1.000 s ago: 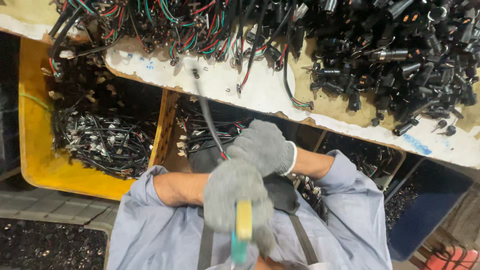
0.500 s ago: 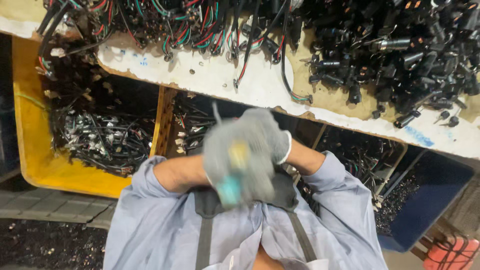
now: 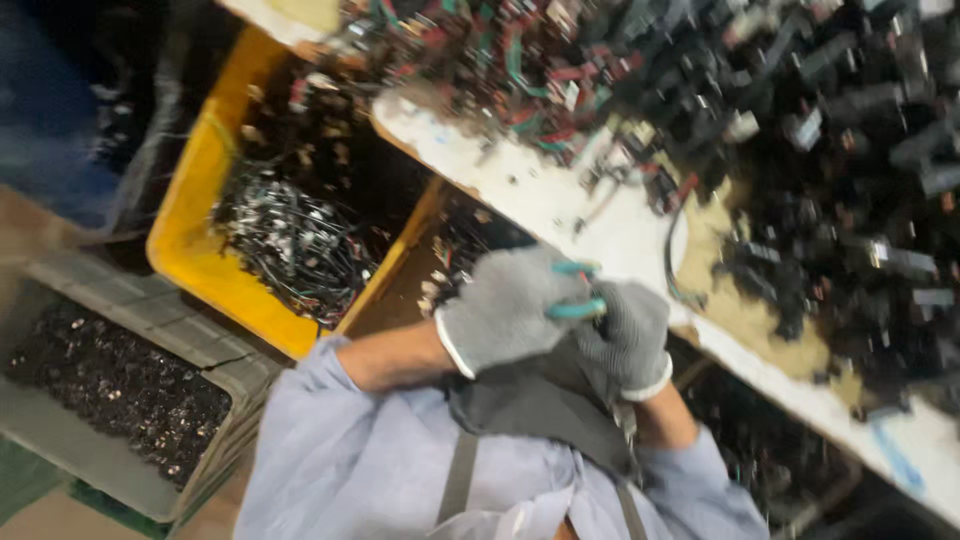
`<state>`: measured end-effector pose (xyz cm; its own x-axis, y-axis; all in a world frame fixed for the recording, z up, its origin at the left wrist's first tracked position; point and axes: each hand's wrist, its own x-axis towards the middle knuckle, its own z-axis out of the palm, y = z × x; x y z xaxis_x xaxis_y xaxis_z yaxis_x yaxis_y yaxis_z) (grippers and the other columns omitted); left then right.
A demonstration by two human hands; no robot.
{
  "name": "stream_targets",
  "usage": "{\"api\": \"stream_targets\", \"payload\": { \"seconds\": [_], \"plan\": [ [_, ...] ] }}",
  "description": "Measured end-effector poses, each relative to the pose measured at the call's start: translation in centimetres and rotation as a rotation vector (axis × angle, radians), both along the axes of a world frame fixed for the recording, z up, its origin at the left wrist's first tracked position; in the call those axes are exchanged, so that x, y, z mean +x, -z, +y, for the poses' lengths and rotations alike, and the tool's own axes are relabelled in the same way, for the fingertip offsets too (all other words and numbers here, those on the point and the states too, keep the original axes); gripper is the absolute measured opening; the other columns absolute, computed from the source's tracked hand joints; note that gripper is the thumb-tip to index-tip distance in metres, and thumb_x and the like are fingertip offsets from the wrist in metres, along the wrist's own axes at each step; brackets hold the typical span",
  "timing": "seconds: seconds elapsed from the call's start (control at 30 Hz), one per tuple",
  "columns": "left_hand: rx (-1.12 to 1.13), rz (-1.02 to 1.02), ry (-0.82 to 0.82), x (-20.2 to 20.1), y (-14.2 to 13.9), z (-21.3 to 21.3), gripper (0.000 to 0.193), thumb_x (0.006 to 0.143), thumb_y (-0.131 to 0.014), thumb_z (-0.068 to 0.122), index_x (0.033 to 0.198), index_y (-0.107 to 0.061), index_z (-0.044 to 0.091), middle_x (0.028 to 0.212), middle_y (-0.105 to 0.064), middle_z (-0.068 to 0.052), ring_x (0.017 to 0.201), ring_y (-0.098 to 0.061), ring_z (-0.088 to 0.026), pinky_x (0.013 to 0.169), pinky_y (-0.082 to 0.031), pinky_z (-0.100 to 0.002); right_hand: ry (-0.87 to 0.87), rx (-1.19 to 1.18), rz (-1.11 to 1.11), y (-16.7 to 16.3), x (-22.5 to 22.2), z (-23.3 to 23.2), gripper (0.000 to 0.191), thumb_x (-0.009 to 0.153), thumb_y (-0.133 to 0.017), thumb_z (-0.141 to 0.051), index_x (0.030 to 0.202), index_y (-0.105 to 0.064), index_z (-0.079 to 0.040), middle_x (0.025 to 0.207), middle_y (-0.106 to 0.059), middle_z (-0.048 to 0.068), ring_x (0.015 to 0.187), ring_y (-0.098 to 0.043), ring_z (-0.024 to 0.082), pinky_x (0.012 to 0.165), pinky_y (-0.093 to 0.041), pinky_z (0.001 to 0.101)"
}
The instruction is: The person picks up wired connectors from a workbench, uses a handheld wire stripper to strip insulation from the wire ends, and places the processed wires into a yellow bin beside the bench, repeating this cycle continuously.
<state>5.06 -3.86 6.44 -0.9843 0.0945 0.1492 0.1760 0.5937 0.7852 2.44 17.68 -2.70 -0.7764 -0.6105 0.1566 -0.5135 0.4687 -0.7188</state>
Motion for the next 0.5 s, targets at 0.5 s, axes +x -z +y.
{"api": "stream_targets", "payload": {
  "seconds": [0.5],
  "plan": [
    [0.177, -0.063, 0.095, 0.9, 4.7, -0.8, 0.028, 0.092, -0.073, 0.035, 0.107, -0.074, 0.011, 0.107, -0.069, -0.019, 0.093, -0.069, -0.037, 0.078, -0.055, -0.045, -0.04, 0.218, -0.065, 0.2, -0.6, 0.2, 0.046, 0.067, -0.086, -0.028, 0.098, -0.064, -0.003, 0.073, -0.06, 0.014, 0.068, -0.061, 0.036, 0.063, -0.048, 0.0455]
  ]
}}
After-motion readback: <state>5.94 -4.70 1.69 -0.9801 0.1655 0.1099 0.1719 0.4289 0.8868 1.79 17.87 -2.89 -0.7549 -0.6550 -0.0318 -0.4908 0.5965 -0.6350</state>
